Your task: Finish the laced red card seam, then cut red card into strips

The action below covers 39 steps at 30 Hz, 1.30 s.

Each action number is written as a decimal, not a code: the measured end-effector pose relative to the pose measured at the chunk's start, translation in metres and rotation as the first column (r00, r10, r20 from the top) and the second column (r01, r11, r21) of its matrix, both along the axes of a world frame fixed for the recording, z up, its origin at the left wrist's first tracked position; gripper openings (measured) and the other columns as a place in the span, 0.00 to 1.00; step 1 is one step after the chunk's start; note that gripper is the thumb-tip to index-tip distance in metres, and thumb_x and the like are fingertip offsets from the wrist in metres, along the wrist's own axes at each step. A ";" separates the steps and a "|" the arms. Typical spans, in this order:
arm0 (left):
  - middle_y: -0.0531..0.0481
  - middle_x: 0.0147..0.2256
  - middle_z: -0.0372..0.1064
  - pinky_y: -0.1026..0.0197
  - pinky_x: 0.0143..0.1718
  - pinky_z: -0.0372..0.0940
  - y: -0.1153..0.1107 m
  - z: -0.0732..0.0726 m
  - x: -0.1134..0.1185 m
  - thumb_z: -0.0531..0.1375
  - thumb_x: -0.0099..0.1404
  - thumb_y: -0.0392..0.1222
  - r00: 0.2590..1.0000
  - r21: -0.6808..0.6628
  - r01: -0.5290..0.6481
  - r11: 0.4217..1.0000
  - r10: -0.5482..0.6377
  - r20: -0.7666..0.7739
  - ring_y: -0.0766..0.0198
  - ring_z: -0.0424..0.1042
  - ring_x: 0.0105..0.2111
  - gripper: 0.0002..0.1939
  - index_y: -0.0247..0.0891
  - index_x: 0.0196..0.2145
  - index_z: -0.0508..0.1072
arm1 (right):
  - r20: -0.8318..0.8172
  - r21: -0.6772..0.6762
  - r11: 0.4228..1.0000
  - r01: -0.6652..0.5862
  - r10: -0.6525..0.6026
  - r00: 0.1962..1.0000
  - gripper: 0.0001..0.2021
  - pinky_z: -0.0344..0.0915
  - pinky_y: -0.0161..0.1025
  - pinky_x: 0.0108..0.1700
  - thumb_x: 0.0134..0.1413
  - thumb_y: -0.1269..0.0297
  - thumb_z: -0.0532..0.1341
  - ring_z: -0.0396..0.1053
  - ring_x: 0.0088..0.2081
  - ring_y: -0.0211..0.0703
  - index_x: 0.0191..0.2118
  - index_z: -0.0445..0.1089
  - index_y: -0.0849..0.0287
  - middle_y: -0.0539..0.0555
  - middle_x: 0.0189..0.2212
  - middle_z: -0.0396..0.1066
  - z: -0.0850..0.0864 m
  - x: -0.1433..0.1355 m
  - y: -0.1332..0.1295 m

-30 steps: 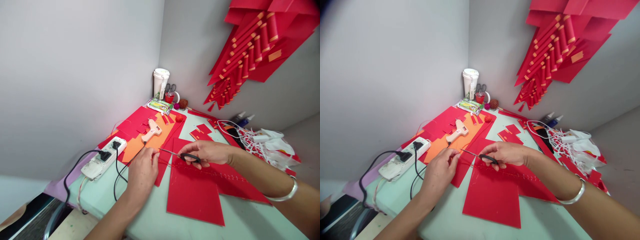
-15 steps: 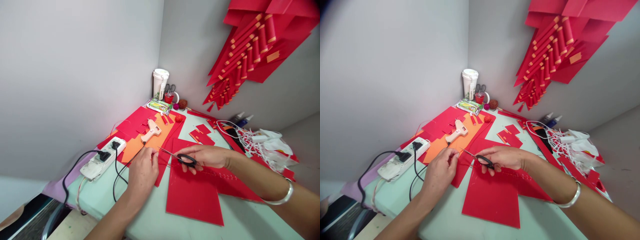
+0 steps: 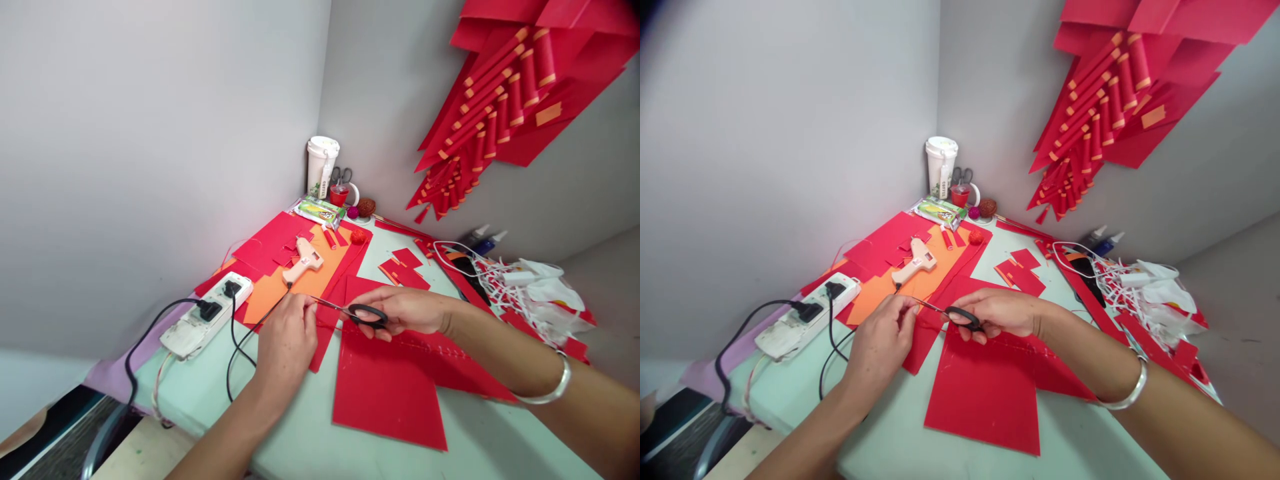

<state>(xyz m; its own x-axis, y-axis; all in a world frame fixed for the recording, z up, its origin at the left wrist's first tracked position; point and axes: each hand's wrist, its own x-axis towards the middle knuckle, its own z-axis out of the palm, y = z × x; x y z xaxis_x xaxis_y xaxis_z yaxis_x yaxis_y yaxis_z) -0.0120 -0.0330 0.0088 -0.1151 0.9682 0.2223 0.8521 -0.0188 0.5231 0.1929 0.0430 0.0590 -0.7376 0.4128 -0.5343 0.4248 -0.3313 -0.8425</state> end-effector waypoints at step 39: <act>0.50 0.34 0.71 0.59 0.37 0.60 -0.001 -0.004 0.001 0.49 0.70 0.39 0.997 -0.016 0.032 0.999 -0.031 0.065 0.58 0.71 0.35 0.09 0.41 0.33 0.67 | -0.037 -0.042 0.999 0.027 -0.029 0.999 0.17 0.45 0.28 0.18 0.56 0.52 0.63 0.59 0.20 0.29 0.42 0.67 0.62 0.48 0.26 0.66 -0.007 -0.003 -0.007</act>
<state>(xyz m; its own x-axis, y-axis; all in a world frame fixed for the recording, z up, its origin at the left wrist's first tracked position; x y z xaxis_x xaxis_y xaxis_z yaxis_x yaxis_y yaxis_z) -0.0106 -0.0341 0.0048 -0.0980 0.9752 0.1986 0.8154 -0.0358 0.5778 0.1897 0.0360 0.0522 -0.7462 0.4115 -0.5232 0.3830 -0.3774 -0.8431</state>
